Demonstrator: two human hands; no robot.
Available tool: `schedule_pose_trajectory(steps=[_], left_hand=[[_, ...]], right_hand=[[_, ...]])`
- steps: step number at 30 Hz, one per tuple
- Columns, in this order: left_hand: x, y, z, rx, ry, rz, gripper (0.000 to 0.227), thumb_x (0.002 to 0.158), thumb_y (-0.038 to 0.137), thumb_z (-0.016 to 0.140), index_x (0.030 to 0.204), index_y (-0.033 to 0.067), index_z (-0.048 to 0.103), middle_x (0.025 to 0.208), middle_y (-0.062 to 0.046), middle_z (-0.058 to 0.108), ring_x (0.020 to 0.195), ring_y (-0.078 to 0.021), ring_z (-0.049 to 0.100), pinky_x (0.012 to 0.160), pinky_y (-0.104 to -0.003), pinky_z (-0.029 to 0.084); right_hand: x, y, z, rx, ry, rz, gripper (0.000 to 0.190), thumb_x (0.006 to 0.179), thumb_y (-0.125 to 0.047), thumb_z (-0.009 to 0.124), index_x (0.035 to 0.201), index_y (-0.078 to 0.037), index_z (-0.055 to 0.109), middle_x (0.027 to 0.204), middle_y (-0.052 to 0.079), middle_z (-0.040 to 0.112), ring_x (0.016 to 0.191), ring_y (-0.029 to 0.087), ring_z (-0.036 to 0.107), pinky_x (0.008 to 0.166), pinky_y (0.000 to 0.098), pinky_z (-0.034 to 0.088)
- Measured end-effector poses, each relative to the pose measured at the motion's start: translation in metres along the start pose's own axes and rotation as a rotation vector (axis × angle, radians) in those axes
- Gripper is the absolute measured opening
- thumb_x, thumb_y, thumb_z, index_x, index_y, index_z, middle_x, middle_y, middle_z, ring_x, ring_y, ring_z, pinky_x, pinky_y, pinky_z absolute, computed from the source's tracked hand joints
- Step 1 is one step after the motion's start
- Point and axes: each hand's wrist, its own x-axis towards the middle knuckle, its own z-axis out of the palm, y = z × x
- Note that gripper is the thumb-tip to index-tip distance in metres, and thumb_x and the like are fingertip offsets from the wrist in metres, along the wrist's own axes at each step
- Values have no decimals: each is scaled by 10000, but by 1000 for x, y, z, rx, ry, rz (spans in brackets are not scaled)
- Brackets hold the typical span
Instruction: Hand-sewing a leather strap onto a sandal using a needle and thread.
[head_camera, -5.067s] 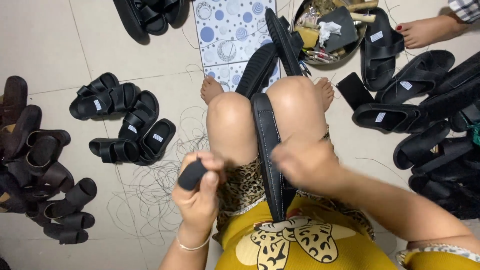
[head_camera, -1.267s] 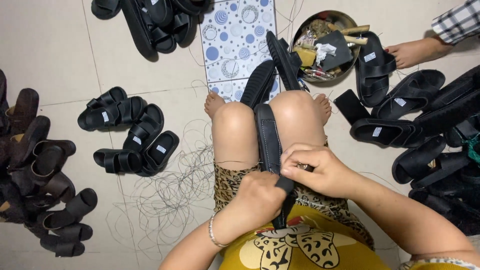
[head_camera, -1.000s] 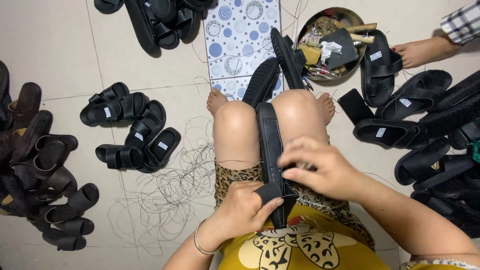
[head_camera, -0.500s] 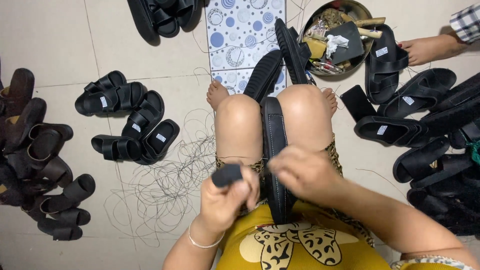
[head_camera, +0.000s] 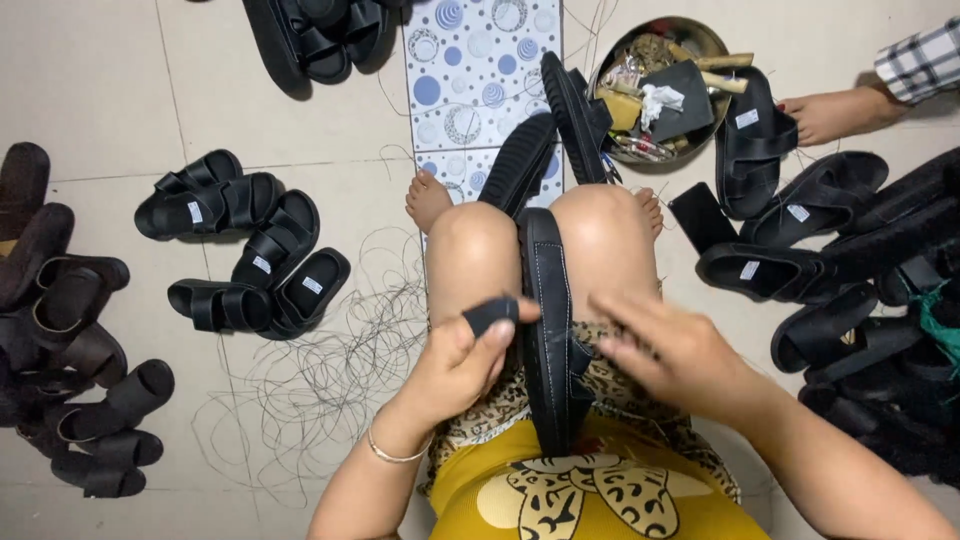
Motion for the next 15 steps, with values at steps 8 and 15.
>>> schedule_pose_trajectory(steps=[8, 15], left_hand=[[69, 26, -23, 524, 470, 481, 260, 941, 113, 596, 1086, -99, 635, 991, -193, 745, 801, -254, 713, 721, -344, 624], [108, -1, -57, -816, 302, 91, 254, 1079, 188, 491, 953, 20, 635, 556, 56, 340, 413, -51, 279, 333, -202, 236]], right_hand=[[-2, -27, -16, 214, -320, -104, 82, 810, -115, 749, 891, -114, 759, 974, 0, 732, 798, 145, 712, 719, 259, 583], [18, -19, 26, 1000, -165, -222, 288, 1066, -174, 477, 855, -47, 626, 946, 112, 747, 694, 128, 647, 468, 188, 481]])
